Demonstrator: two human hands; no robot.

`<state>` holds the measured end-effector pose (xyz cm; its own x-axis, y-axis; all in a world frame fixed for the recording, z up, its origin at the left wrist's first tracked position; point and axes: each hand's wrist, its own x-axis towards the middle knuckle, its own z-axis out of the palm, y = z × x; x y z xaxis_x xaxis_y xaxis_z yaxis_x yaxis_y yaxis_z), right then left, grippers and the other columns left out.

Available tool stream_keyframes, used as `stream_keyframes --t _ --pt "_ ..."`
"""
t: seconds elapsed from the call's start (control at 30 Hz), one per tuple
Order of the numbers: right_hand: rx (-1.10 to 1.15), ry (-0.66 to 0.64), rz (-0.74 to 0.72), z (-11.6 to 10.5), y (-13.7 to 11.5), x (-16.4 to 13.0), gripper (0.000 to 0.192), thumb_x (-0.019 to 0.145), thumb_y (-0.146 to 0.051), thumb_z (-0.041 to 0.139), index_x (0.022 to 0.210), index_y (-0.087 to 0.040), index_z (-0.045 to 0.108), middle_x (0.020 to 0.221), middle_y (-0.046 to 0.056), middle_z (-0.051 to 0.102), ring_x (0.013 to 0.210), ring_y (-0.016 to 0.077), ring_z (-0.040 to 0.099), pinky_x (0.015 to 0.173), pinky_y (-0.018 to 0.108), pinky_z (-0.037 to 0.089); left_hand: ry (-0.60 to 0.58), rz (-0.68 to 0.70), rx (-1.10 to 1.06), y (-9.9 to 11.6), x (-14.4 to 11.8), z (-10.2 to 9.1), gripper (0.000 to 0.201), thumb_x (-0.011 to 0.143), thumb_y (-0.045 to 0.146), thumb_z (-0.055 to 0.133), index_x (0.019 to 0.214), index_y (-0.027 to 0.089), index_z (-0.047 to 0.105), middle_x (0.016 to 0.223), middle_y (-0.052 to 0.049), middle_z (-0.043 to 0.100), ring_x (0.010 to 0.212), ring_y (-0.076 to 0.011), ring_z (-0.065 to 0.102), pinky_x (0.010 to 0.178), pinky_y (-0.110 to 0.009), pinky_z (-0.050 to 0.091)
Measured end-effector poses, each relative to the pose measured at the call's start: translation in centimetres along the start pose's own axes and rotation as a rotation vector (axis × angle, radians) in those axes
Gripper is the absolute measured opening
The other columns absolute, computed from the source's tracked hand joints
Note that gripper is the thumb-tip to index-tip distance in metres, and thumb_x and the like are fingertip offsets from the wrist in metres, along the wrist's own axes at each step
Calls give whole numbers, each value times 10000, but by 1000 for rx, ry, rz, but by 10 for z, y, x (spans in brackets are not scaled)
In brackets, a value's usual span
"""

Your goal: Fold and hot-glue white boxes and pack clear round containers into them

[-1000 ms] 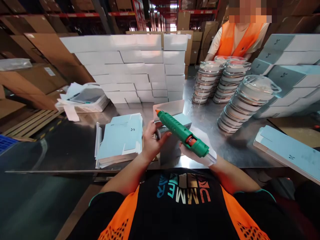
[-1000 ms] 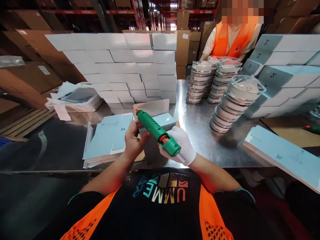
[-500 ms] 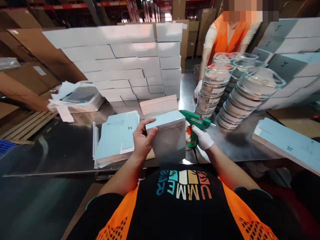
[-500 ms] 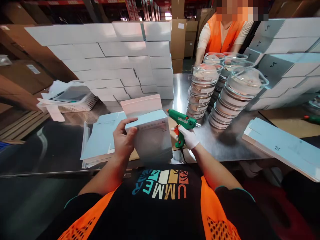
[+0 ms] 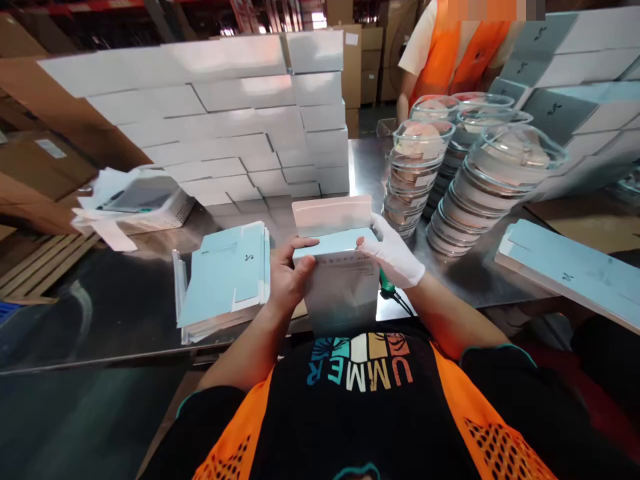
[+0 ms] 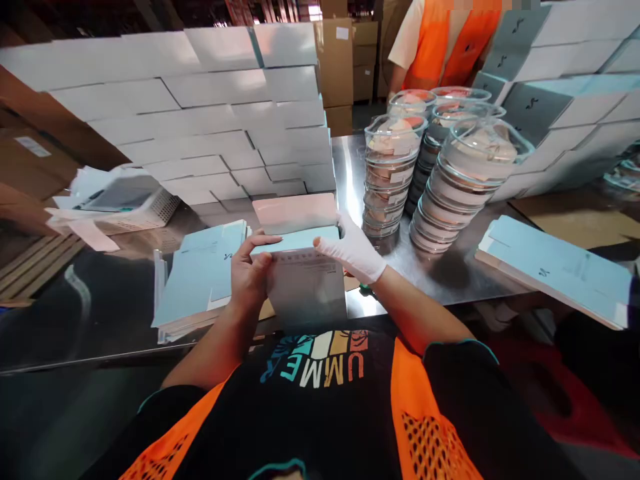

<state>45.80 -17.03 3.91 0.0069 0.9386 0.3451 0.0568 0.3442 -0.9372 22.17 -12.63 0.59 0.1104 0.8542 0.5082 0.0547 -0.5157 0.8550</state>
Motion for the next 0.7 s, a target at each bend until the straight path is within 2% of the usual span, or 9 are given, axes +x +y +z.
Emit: stream_keyframes --t 0.07,0.17,0.23,0.33,0.43,0.5,0.6,0.67,0.7 --pt "-46 -41 5 -1 -3 -2 998 713 -855 913 1444 -219 672 1397 141 761 1362 344 703 1203 502 567 38 57 -44 -5 4 5 734 778 929 773 997 229 734 1189 -116 766 1134 -320 755 964 -430 598" --pt "-155 -70 -77 -12 6 -13 817 724 -738 981 1320 -234 740 1490 159 719 1411 343 678 1234 524 536 67 148 -163 -14 7 9 663 797 812 871 1113 259 687 1155 -88 788 1151 -301 776 1031 -450 595" --pt "-187 -85 -178 -16 11 -20 597 865 -691 905 1233 -237 783 1563 166 682 1463 325 653 1264 535 506 1 246 -169 -18 8 5 501 886 688 873 1124 270 731 1113 -70 802 1140 -292 797 1055 -467 597" --pt "-225 -127 -314 -14 11 -23 373 1038 -590 761 1194 -259 834 1534 155 713 1445 297 673 1253 534 524 -82 424 -98 -18 13 -12 242 999 519 811 1010 278 821 1108 -66 806 1184 -298 801 1093 -492 598" --pt "-359 -185 -416 -3 6 -17 270 1097 -457 699 1233 -279 851 1513 141 729 1428 286 684 1245 515 538 -226 529 78 -6 26 -36 235 988 522 818 1080 308 845 1155 -78 815 1210 -321 790 1095 -511 596" --pt "-465 -245 -469 7 1 -11 353 1087 -408 714 1404 -273 788 1594 151 676 1492 300 643 1288 522 502 -396 554 304 11 35 -48 411 910 625 869 1190 325 838 1262 -104 817 1255 -361 762 1126 -544 568" --pt "-549 -430 -511 10 -11 7 801 1040 -514 773 1724 -210 487 1739 203 530 1596 328 553 1315 506 483 -591 544 522 39 41 -53 621 841 718 885 1318 328 806 1322 -132 811 1219 -388 749 1083 -543 582" --pt "-643 -484 -501 -7 -25 31 811 1096 -565 666 1772 -206 395 1769 185 499 1610 301 539 1315 467 485 -617 531 547 50 41 -56 622 844 703 885 1333 327 805 1237 -126 825 1101 -369 763 980 -503 620" --pt "-740 -429 -490 -24 -34 48 715 1138 -531 585 1758 -215 422 1764 165 511 1612 286 535 1327 463 467 -567 519 544 51 40 -59 615 839 683 896 1335 331 807 1206 -117 827 1063 -361 762 945 -491 628"
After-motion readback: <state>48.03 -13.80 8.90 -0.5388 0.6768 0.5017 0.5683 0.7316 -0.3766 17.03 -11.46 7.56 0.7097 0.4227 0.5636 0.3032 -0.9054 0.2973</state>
